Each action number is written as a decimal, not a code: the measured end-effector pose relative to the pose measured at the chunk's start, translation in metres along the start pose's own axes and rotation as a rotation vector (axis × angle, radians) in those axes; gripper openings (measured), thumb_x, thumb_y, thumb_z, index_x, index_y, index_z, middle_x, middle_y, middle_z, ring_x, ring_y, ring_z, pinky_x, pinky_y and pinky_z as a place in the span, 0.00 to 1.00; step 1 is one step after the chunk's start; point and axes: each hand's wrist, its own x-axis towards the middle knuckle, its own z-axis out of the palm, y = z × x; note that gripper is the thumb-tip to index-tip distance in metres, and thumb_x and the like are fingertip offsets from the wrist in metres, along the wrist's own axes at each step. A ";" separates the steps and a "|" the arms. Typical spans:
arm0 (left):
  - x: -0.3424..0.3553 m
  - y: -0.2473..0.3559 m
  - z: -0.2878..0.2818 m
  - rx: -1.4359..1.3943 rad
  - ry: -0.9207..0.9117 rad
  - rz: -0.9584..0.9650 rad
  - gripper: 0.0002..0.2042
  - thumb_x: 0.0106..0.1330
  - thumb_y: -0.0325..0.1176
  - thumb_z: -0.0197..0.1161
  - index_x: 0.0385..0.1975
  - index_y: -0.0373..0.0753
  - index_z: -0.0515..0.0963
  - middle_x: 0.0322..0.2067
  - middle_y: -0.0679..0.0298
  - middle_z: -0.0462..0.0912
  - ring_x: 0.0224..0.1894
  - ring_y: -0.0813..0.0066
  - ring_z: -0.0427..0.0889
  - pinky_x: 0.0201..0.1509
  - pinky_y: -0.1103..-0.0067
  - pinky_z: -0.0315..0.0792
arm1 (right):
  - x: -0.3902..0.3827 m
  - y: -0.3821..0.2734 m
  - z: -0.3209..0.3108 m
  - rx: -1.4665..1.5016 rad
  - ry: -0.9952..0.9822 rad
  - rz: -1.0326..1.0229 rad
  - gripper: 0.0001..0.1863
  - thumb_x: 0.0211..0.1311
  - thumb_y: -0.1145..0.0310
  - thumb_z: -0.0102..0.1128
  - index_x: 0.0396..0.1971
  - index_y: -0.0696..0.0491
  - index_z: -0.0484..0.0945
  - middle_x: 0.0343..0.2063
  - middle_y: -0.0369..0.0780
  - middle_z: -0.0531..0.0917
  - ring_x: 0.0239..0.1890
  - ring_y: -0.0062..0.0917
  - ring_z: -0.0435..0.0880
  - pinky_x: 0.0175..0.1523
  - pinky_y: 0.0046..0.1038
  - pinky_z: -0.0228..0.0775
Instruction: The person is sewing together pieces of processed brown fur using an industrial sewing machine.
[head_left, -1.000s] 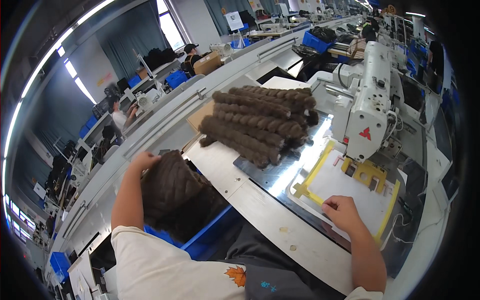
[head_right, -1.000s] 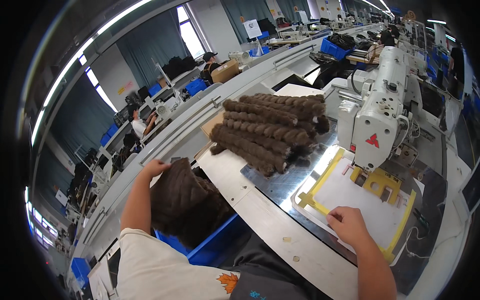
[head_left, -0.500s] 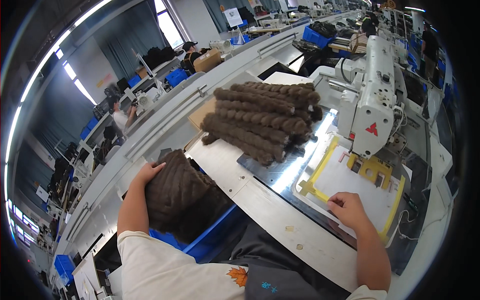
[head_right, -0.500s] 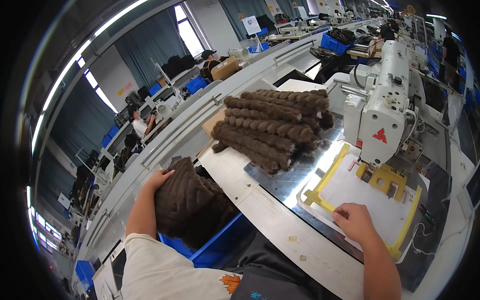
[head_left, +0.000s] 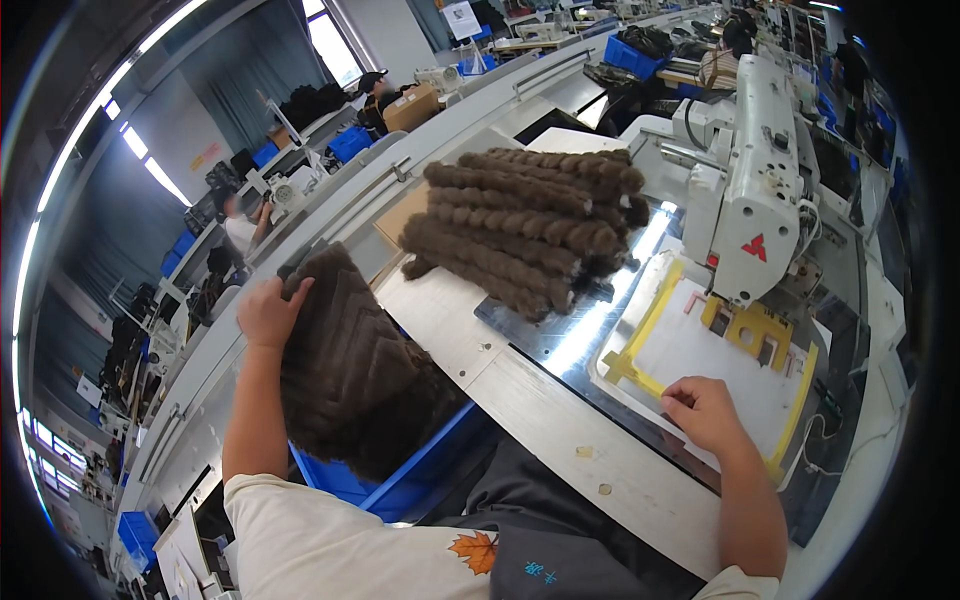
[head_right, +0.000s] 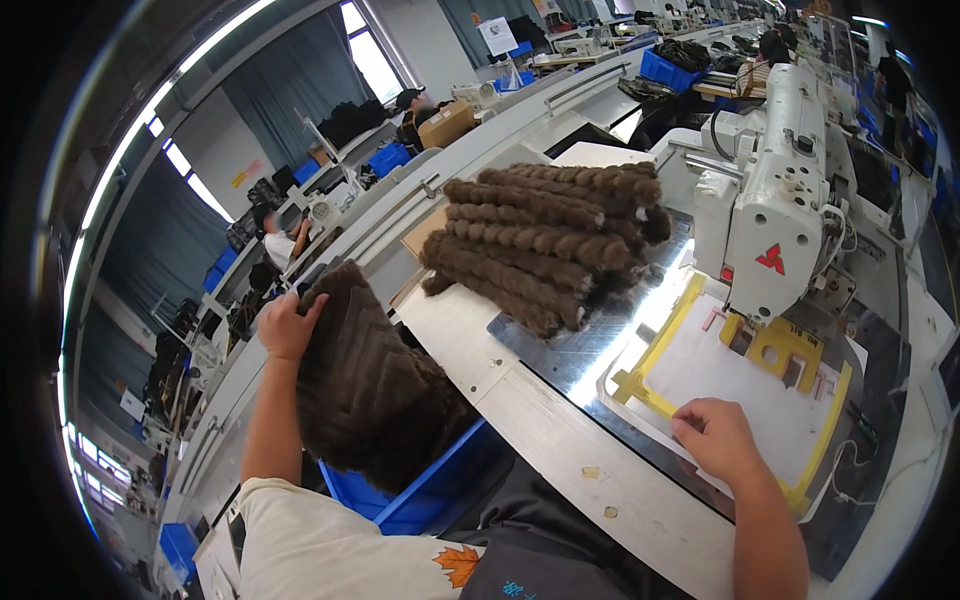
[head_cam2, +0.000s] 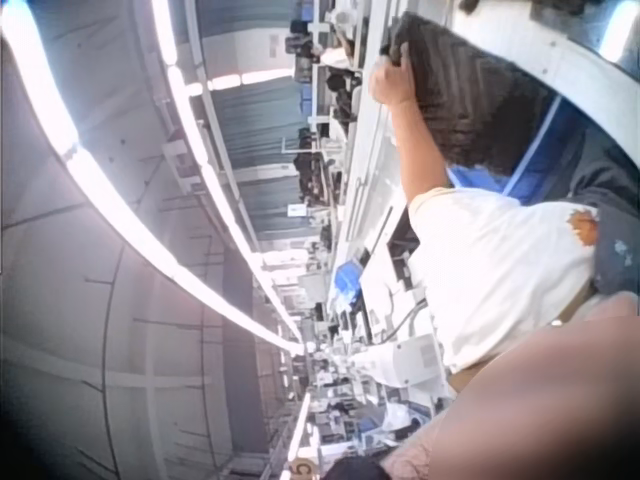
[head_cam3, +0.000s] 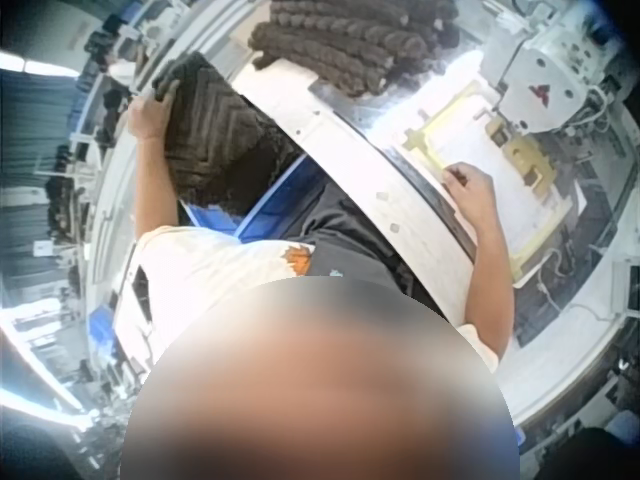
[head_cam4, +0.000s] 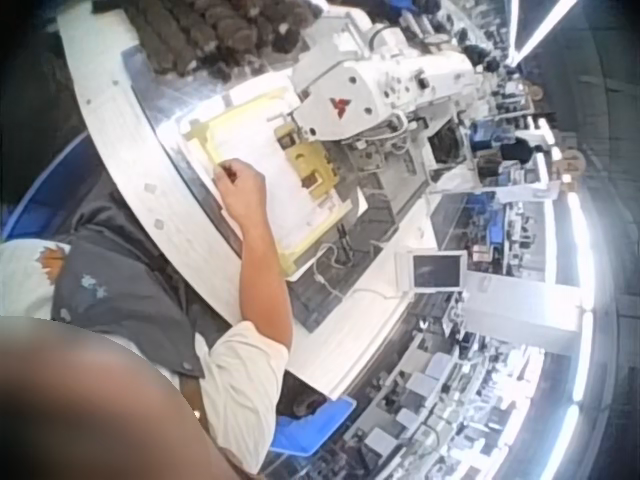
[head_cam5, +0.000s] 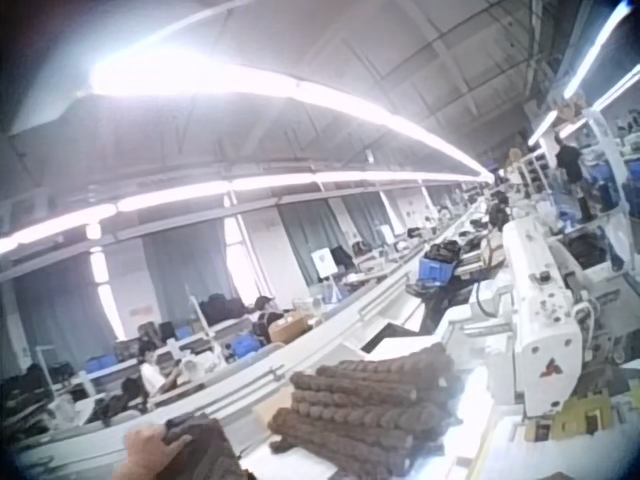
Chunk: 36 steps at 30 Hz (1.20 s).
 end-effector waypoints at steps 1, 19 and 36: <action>0.011 0.006 -0.014 -0.005 -0.001 -0.001 0.30 0.57 0.64 0.71 0.19 0.39 0.74 0.24 0.56 0.80 0.32 0.52 0.83 0.33 0.61 0.74 | -0.001 -0.003 -0.001 0.003 0.000 0.014 0.10 0.64 0.71 0.68 0.39 0.62 0.87 0.28 0.44 0.89 0.29 0.26 0.86 0.41 0.27 0.79; 0.052 0.314 -0.208 -0.951 0.894 0.732 0.30 0.57 0.61 0.71 0.13 0.47 0.63 0.17 0.70 0.62 0.17 0.73 0.63 0.23 0.77 0.52 | -0.053 -0.093 -0.028 0.281 0.404 -0.473 0.30 0.50 0.71 0.82 0.54 0.56 0.80 0.44 0.41 0.85 0.46 0.28 0.84 0.53 0.29 0.75; 0.001 0.377 -0.180 -2.427 -0.917 0.513 0.07 0.65 0.22 0.72 0.30 0.36 0.78 0.27 0.72 0.82 0.31 0.90 0.71 0.35 0.85 0.67 | -0.154 -0.052 -0.069 0.688 0.736 -0.299 0.09 0.58 0.83 0.70 0.38 0.62 0.84 0.34 0.34 0.86 0.38 0.17 0.83 0.45 0.22 0.73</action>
